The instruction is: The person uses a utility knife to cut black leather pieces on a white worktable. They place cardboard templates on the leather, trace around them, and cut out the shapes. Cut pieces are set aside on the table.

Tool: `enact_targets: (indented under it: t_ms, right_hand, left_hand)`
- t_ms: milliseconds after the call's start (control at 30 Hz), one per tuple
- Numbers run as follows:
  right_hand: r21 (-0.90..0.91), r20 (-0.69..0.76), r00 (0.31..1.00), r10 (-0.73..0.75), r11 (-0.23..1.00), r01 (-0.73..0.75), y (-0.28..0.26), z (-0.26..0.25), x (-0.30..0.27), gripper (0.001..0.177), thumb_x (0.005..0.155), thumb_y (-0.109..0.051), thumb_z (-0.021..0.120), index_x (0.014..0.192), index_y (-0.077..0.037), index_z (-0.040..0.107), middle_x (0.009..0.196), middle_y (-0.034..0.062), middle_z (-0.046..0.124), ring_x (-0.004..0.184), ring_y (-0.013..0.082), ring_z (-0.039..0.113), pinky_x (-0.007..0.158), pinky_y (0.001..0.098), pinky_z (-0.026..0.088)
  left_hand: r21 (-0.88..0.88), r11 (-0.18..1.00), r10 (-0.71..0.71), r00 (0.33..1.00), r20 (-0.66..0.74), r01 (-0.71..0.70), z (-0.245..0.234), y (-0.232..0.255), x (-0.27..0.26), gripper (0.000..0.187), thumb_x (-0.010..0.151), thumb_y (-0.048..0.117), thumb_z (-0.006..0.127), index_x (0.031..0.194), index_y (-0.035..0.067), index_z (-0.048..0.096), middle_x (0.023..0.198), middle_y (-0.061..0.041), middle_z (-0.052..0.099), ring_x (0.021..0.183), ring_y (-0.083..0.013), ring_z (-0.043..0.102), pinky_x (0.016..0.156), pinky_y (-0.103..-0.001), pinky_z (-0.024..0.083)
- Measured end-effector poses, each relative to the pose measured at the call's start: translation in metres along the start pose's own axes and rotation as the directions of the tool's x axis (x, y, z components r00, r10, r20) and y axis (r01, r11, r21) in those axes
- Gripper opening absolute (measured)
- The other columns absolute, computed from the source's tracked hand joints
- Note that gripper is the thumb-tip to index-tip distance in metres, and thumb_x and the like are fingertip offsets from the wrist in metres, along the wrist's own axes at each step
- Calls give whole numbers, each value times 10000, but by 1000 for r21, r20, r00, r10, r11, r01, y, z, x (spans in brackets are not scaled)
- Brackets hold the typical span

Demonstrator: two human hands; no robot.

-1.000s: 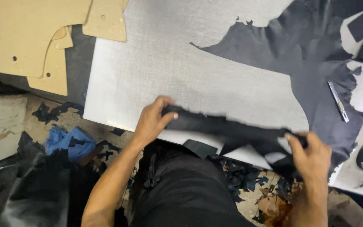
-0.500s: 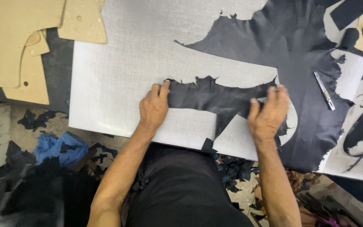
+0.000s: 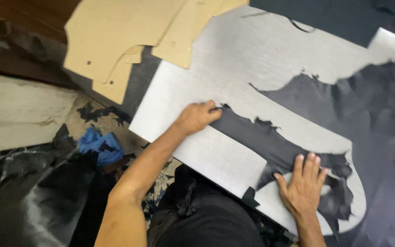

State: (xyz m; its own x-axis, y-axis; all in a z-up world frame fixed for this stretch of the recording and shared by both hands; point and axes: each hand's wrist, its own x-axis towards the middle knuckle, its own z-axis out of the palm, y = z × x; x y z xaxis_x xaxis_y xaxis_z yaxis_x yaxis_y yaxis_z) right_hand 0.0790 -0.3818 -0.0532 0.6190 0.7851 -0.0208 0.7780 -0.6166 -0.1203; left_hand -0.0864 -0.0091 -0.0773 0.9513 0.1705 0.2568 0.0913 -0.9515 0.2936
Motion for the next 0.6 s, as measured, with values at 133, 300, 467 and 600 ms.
enact_targets:
  t_ms: [133,300,467,600]
  right_hand:
    - [-226,53,994,99,970,-85,-12,3,-2,971,894,-690,457,1524,47,400,1628,312,290,1567,452,215,1226,660,92]
    - [2,-10,999,37,999,-37,-72,20,22,979,960,-680,417,1517,122,361,1612,392,232,1531,524,172,1222,646,91]
    - [26,43,986,-163,986,162,-162,48,52,922,934,-666,447,1496,63,391,1611,349,212,1520,497,144,1210,614,69]
    - [78,-31,991,-132,988,134,-187,45,66,818,950,-607,480,1492,5,454,1622,296,273,1543,454,179,1245,600,87]
  left_hand:
    - [-36,999,0,1000,16,0,5,15,-5,239,911,76,575,1117,175,644,1017,-97,583,892,-261,648,769,-402,566]
    - [-136,988,-79,996,-39,74,5,13,-5,234,905,73,571,1086,182,671,1086,-100,592,963,-265,647,823,-407,556]
    - [-199,978,-66,998,-3,64,-15,-18,-7,231,903,93,605,1111,130,701,1054,-116,642,975,-297,657,830,-424,550]
    - [-44,848,-511,790,-340,529,-60,-110,-29,295,863,306,742,1027,66,696,969,-124,668,880,-332,632,772,-477,517]
